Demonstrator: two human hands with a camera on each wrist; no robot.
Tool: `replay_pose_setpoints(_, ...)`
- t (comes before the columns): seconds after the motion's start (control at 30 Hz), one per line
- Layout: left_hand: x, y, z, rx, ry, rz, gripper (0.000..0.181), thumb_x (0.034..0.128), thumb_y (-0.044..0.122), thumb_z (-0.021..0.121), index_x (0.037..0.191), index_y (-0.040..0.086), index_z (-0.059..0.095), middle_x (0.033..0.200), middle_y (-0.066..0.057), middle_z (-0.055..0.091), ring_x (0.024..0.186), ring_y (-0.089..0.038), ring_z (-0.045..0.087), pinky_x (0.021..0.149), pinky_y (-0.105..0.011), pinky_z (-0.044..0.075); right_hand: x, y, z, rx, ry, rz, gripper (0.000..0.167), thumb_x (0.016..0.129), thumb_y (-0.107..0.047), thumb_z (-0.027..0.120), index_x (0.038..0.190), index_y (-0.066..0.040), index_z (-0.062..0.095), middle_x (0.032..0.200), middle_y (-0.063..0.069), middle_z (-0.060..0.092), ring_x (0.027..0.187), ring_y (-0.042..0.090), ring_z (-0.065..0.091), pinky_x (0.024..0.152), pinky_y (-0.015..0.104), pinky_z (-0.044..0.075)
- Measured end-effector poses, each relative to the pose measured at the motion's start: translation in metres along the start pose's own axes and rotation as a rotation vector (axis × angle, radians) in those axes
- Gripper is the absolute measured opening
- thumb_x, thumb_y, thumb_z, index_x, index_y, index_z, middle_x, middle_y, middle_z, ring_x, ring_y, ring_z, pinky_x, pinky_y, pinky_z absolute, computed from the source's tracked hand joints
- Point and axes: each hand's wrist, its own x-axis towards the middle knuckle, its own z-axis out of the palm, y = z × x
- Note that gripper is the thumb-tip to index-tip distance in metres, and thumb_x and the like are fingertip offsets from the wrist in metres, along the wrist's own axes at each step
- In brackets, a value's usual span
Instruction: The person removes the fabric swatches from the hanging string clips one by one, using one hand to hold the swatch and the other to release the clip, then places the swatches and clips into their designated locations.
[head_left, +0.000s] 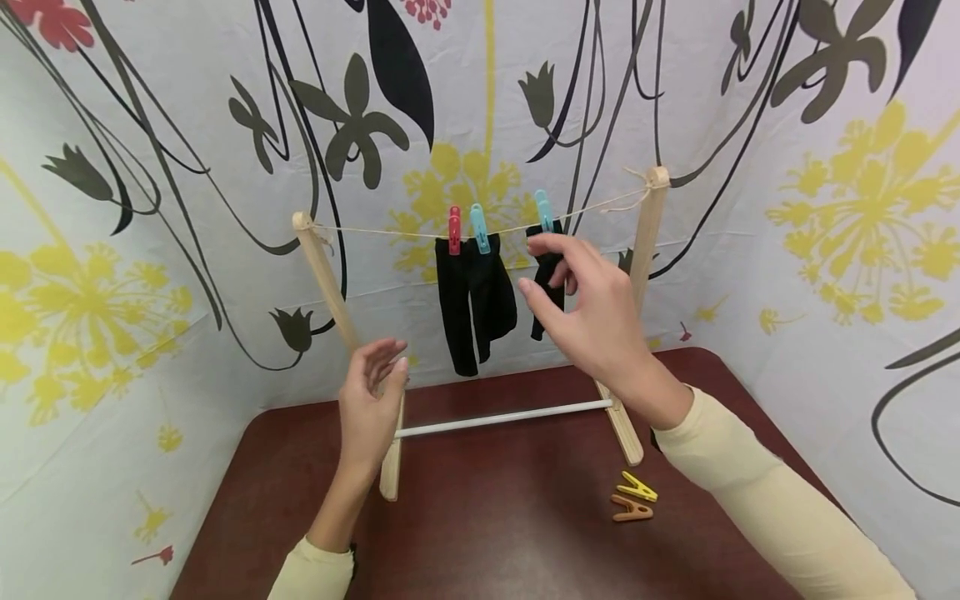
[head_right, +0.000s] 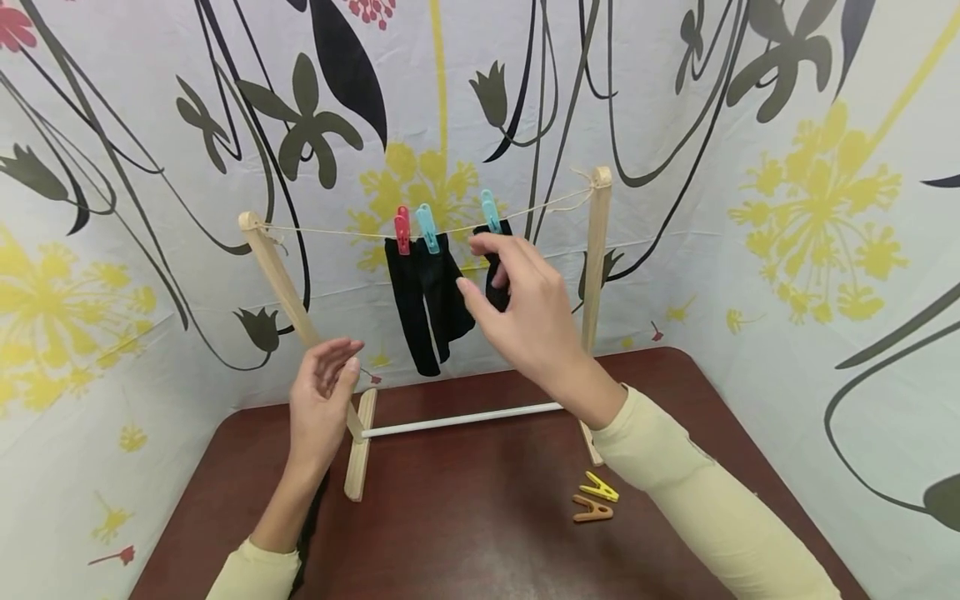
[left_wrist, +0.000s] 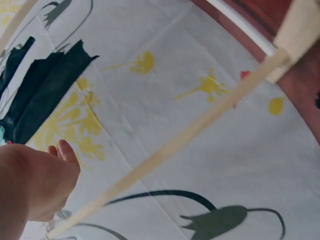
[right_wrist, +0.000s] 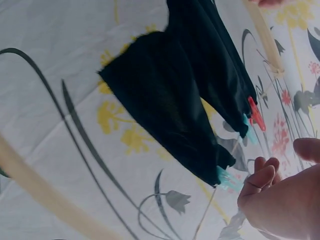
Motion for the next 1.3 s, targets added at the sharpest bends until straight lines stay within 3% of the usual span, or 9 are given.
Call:
replay_pose_setpoints(0.2, 0.002, -0.001, 0.014, -0.024, -0.08, -0.062, 0.049, 0.1062, 0.024, 0.067, 0.148, 0.004, 0.051, 0.147, -0.012, 0.063, 0.14, -0.025, 0.06, 0.111, -0.02, 0.05, 0.023, -0.01, 0.011, -0.041, -0.023, -0.03, 0.039, 0.1, -0.028, 0.076, 0.134, -0.011, 0.069, 0.114, 0.006, 0.073, 0.075, 0.015, 0.052, 0.067, 0.029, 0.042)
replay_pose_setpoints(0.37, 0.003, -0.005, 0.023, -0.037, -0.14, -0.093, 0.053, 0.1068, 0.029, 0.066, 0.152, 0.009, 0.047, 0.152, -0.003, 0.059, 0.147, -0.025, 0.055, 0.118, -0.027, 0.047, 0.044, -0.01, 0.015, -0.115, -0.058, -0.06, 0.044, 0.1, -0.035, 0.075, 0.134, -0.007, 0.068, 0.125, 0.012, 0.073, 0.079, 0.022, 0.054, 0.072, 0.035, 0.045)
replay_pose_setpoints(0.5, 0.012, -0.007, 0.031, -0.027, -0.159, -0.082, 0.054, 0.1072, 0.03, 0.065, 0.153, 0.01, 0.046, 0.156, -0.007, 0.056, 0.148, -0.021, 0.053, 0.123, -0.038, 0.044, 0.061, -0.014, 0.017, -0.169, -0.117, -0.073, 0.049, 0.101, -0.038, 0.073, 0.138, -0.006, 0.066, 0.131, 0.012, 0.072, 0.102, 0.027, 0.065, 0.089, 0.041, 0.055)
replay_pose_setpoints(0.6, 0.024, -0.004, 0.039, -0.023, -0.162, -0.069, 0.054, 0.1071, 0.032, 0.065, 0.153, 0.01, 0.047, 0.157, -0.008, 0.056, 0.149, -0.019, 0.052, 0.124, -0.042, 0.043, 0.074, -0.022, 0.02, -0.203, -0.179, -0.072, 0.051, 0.102, -0.039, 0.072, 0.14, -0.005, 0.065, 0.136, 0.012, 0.07, 0.124, 0.029, 0.064, 0.105, 0.045, 0.054)
replay_pose_setpoints(0.67, 0.031, -0.001, 0.045, -0.021, -0.163, -0.077, 0.056, 0.1063, 0.035, 0.066, 0.153, 0.01, 0.048, 0.156, -0.006, 0.056, 0.148, -0.017, 0.052, 0.124, -0.042, 0.043, 0.081, -0.029, 0.022, -0.219, -0.225, -0.075, 0.05, 0.103, -0.038, 0.071, 0.141, -0.006, 0.064, 0.138, 0.011, 0.07, 0.131, 0.028, 0.063, 0.11, 0.045, 0.052)
replay_pose_setpoints(0.77, 0.04, 0.0, 0.051, -0.013, -0.179, -0.115, 0.059, 0.1039, 0.037, 0.069, 0.153, 0.012, 0.049, 0.156, -0.006, 0.056, 0.148, -0.019, 0.052, 0.124, -0.042, 0.043, 0.089, -0.037, 0.026, -0.225, -0.282, -0.108, 0.046, 0.105, -0.033, 0.069, 0.142, -0.007, 0.064, 0.141, 0.011, 0.069, 0.129, 0.027, 0.066, 0.109, 0.044, 0.053)
replay_pose_setpoints(1.0, 0.05, -0.005, 0.058, -0.024, -0.243, -0.281, 0.058, 0.1013, 0.039, 0.072, 0.152, 0.021, 0.05, 0.151, -0.004, 0.06, 0.144, -0.022, 0.056, 0.124, -0.043, 0.042, 0.103, -0.039, 0.034, -0.281, -0.375, -0.131, 0.045, 0.106, -0.028, 0.067, 0.145, -0.006, 0.062, 0.144, 0.012, 0.068, 0.128, 0.029, 0.068, 0.105, 0.045, 0.056)
replay_pose_setpoints(1.2, 0.052, -0.01, 0.057, -0.008, -0.267, -0.314, 0.061, 0.1014, 0.044, 0.071, 0.155, 0.022, 0.051, 0.153, -0.004, 0.059, 0.146, -0.022, 0.054, 0.126, -0.045, 0.04, 0.109, -0.032, 0.036, -0.404, -0.458, -0.079, 0.044, 0.106, -0.037, 0.065, 0.142, -0.011, 0.064, 0.136, 0.009, 0.072, 0.113, 0.033, 0.072, 0.087, 0.048, 0.06)
replay_pose_setpoints(1.3, 0.054, -0.01, 0.058, -0.001, -0.265, -0.325, 0.057, 0.1, 0.044, 0.073, 0.15, 0.023, 0.058, 0.149, -0.004, 0.063, 0.142, -0.022, 0.058, 0.121, -0.046, 0.046, 0.111, -0.029, 0.035, -0.434, -0.47, -0.068, 0.042, 0.106, -0.039, 0.065, 0.138, -0.012, 0.068, 0.132, 0.007, 0.073, 0.106, 0.033, 0.072, 0.082, 0.048, 0.06)
